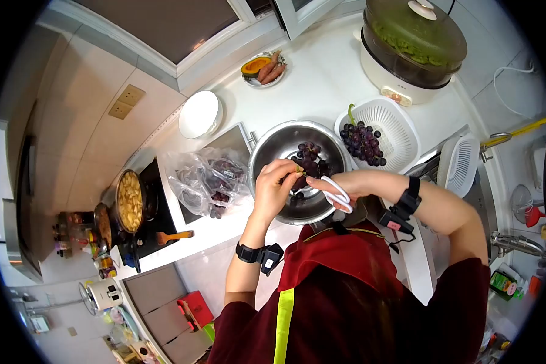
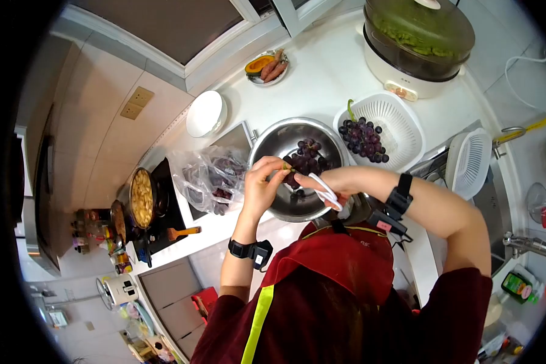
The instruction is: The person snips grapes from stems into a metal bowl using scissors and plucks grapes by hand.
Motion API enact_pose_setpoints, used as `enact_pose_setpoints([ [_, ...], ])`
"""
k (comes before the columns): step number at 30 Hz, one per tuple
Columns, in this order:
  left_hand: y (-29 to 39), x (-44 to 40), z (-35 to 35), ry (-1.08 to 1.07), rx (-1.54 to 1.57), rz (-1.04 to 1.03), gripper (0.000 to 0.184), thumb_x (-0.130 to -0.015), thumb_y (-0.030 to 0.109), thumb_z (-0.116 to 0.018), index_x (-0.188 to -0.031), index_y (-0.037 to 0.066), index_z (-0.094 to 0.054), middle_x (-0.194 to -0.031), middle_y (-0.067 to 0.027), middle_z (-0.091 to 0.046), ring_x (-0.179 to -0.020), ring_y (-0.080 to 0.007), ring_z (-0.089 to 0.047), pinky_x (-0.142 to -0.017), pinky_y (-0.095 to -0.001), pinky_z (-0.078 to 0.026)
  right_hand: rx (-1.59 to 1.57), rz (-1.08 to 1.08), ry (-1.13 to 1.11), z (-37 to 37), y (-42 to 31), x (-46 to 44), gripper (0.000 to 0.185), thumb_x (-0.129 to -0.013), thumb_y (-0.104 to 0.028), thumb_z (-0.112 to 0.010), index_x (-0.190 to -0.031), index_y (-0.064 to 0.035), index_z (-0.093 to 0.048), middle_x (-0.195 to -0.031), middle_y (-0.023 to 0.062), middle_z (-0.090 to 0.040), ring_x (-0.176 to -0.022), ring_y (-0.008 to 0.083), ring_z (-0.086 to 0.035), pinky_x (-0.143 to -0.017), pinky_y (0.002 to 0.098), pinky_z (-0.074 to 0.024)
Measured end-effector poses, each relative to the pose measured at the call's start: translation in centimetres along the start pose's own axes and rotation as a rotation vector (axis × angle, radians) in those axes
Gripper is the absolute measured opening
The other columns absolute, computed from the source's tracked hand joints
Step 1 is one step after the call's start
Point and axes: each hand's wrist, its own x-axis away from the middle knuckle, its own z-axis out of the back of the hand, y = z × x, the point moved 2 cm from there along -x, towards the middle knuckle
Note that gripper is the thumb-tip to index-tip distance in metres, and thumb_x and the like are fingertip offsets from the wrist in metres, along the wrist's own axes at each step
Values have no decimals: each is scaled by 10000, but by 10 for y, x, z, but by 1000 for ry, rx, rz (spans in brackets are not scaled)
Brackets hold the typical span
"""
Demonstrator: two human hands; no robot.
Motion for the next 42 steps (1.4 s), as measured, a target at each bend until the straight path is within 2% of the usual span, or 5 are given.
enact_pose_setpoints([
  [3, 5, -1, 0, -22, -47, -49, 107, -749, 73, -668, -848, 32, -661, -895, -79, -641, -835, -254, -604, -739, -330, -444, -51, 4, -64, 6, -7, -3, 758, -735, -825, -319, -552, -99, -434, -486, 69, -442, -415, 190, -520, -423, 311, -435],
  [15, -2, 1, 6, 49, 42, 31, 107, -777, -8, -655, -881, -30, -642, -878, -106, -630, -743, -174, -615, -676, -269, -490, 41, 16, 116, -4, -6, -4, 680, -790, -753, -383, -514, -133, -373, -442, 12, -359, -364, 134, -397, -364, 263, -307],
  [31, -7, -1, 13, 201, 94, 154, 86, -763, 17, -675, -829, -26, -640, -846, -94, -634, -727, -181, -625, -657, -273, -484, 338, 217, 407, -22, 7, 29, 771, -747, -770, -435, -578, -22, -510, -512, 68, -521, -461, 158, -549, -425, 255, -427],
  [37, -7, 4, 16, 237, 103, 158, 90, -754, 16, -687, -819, -29, -643, -842, -89, -637, -716, -161, -620, -650, -259, -486, 408, 246, 509, -26, 5, 12, 729, -753, -708, -510, -622, 8, -559, -573, 93, -555, -544, 215, -568, -517, 332, -426],
  [42, -2, 4, 15, 259, 126, 159, 97, -751, 21, -696, -813, -31, -644, -839, -90, -635, -701, -153, -623, -633, -250, -491, 453, 158, 467, -28, -5, 11, 755, -782, -701, -437, -754, 19, -662, -670, 227, -608, -677, 345, -620, -640, 388, -466],
])
